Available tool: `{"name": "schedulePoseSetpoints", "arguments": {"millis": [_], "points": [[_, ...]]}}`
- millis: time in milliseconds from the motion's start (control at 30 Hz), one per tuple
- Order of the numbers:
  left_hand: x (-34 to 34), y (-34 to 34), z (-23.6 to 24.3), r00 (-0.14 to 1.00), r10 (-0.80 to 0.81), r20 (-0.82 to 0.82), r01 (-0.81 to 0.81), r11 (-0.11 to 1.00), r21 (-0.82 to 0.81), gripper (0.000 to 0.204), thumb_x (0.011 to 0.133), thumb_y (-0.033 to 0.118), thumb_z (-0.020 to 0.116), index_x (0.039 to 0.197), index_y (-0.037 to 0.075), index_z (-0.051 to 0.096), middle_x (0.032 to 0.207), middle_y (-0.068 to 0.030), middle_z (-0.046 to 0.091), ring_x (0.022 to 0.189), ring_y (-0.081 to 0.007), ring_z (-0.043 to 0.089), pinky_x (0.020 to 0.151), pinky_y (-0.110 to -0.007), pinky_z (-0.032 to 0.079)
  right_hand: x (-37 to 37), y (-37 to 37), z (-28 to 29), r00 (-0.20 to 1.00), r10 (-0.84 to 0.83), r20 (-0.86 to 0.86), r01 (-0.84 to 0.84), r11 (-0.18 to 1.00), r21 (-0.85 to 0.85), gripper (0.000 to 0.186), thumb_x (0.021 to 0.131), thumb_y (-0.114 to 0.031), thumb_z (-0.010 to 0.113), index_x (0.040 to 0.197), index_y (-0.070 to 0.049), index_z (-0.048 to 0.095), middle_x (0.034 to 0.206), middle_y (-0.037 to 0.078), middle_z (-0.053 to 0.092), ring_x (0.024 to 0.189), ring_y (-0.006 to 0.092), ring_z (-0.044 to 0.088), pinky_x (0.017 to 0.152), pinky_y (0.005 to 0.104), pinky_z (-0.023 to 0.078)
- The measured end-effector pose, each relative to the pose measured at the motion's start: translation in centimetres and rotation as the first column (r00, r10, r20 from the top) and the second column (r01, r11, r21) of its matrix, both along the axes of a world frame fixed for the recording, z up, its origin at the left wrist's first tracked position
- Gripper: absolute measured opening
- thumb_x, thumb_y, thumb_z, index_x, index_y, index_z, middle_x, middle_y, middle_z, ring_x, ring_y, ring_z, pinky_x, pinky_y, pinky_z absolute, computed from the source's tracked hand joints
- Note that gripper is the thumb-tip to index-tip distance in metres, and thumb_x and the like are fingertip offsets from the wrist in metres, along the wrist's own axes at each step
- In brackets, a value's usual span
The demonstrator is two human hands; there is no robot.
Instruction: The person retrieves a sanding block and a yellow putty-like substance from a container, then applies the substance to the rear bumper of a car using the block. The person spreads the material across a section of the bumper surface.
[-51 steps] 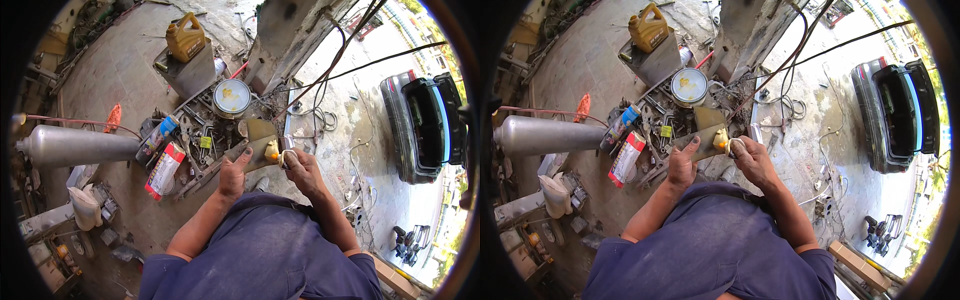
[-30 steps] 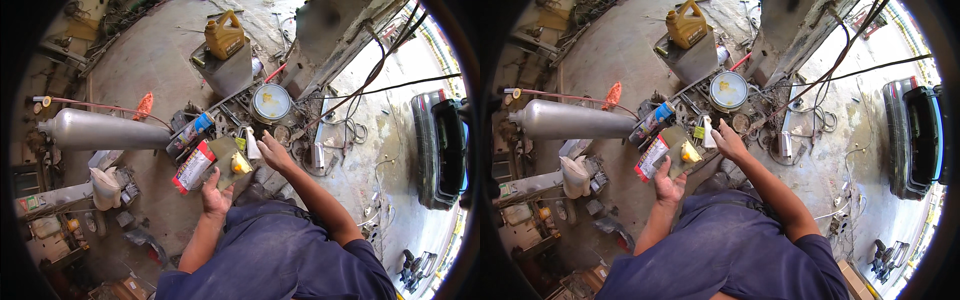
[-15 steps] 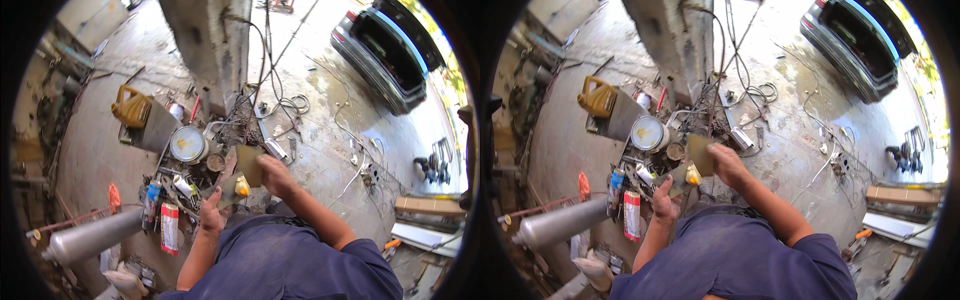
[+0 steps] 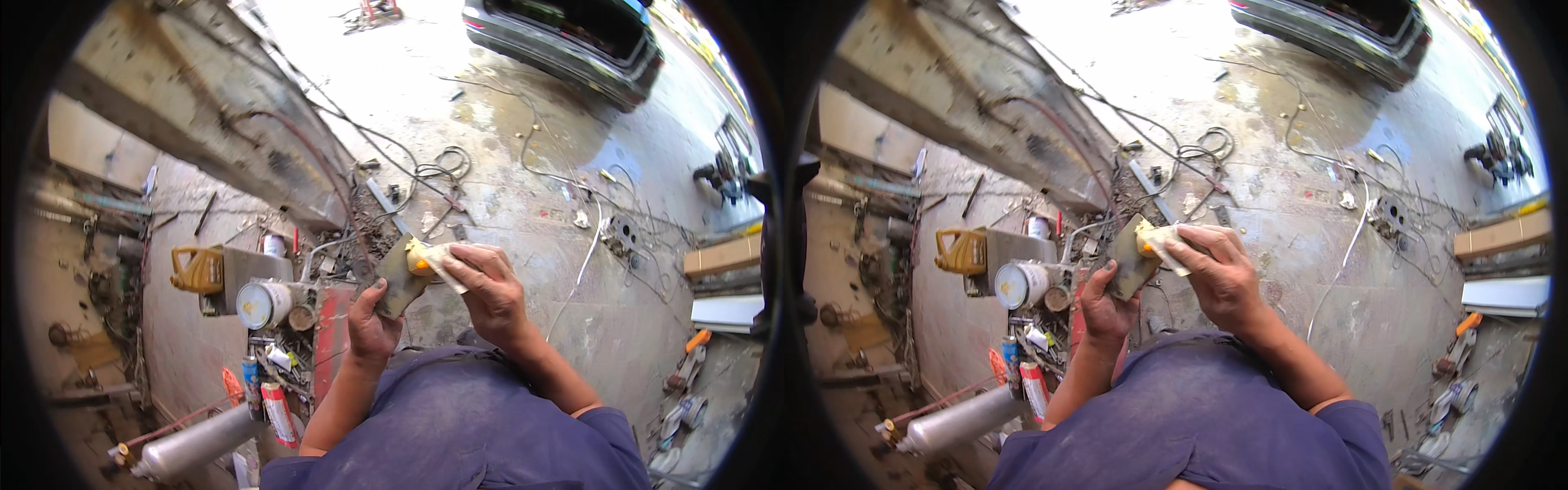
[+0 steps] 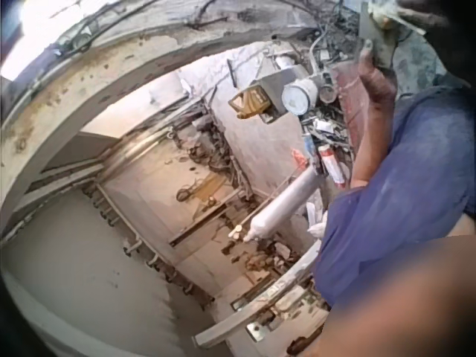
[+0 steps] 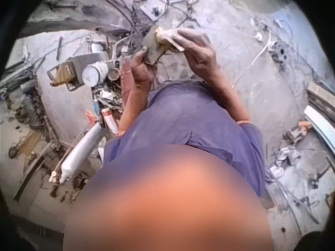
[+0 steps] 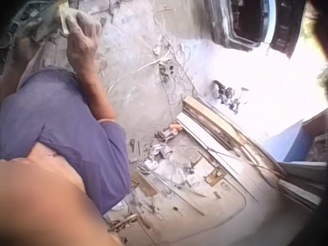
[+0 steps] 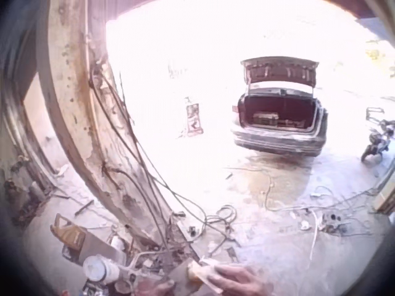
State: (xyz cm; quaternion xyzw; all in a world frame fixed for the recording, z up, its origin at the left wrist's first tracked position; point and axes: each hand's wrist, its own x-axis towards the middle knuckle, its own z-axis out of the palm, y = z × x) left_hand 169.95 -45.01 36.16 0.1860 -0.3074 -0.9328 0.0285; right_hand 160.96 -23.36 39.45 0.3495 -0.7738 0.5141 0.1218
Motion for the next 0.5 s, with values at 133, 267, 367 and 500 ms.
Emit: {"name": "schedulePoseSetpoints", "arguments": {"millis": [133, 267, 367, 500], "points": [[-5.8, 8.3, 0.5, 1.0, 0.0, 0.026, 0.0, 1.0, -0.017, 0.049, 0.119, 0.041, 0.054, 0.141, 0.0, 0.071, 0.134, -0.0115, 0.08, 0.122, -0.0255, 0.078, 0.104, -0.041, 0.062, -2.6, 7.0, -1.5, 0.965, -0.048, -0.258, 0.092, 0.983, 0.162, 0.048, 0.09, -0.011, 0.082, 0.137, -0.025, 0.082, 0.143, 0.008, 0.07, 0.128, 0.0318, 0.065, 0.109, 0.0503, 0.054], [-10.4, 13.2, -0.9, 0.995, -0.013, 0.094, 0.029, 0.985, -0.169, 0.049, 0.12, 0.042, 0.052, 0.139, 0.001, 0.072, 0.129, -0.009, 0.08, 0.112, -0.0223, 0.08, 0.094, -0.038, 0.064, -4.7, 13.7, -2.5, 0.965, -0.015, -0.26, 0.084, 0.963, 0.256, 0.047, 0.091, -0.017, 0.081, 0.137, -0.026, 0.082, 0.145, 0.007, 0.069, 0.133, 0.0303, 0.064, 0.11, 0.0529, 0.054], [-13.8, 16.2, -1.4, 0.983, 0.056, 0.172, -0.019, 0.978, -0.207, 0.05, 0.12, 0.043, 0.053, 0.14, 0.0, 0.071, 0.128, -0.0099, 0.08, 0.111, -0.0222, 0.079, 0.095, -0.039, 0.064, -6.8, 17.8, -1.2, 0.987, -0.021, -0.157, 0.063, 0.962, 0.267, 0.044, 0.091, -0.009, 0.08, 0.134, -0.021, 0.083, 0.142, 0.008, 0.072, 0.131, 0.0308, 0.066, 0.111, 0.0516, 0.055], [-19.1, 21.4, 0.8, 0.992, 0.055, -0.112, -0.096, 0.913, -0.396, 0.05, 0.121, 0.038, 0.054, 0.132, -0.007, 0.074, 0.123, -0.0141, 0.079, 0.109, -0.0251, 0.077, 0.098, -0.037, 0.06, -10.6, 21.6, -0.1, 0.98, -0.187, -0.063, 0.191, 0.979, 0.07, 0.042, 0.093, 0.003, 0.076, 0.132, -0.01, 0.083, 0.133, 0.011, 0.078, 0.121, 0.0335, 0.072, 0.106, 0.0462, 0.059]]}}
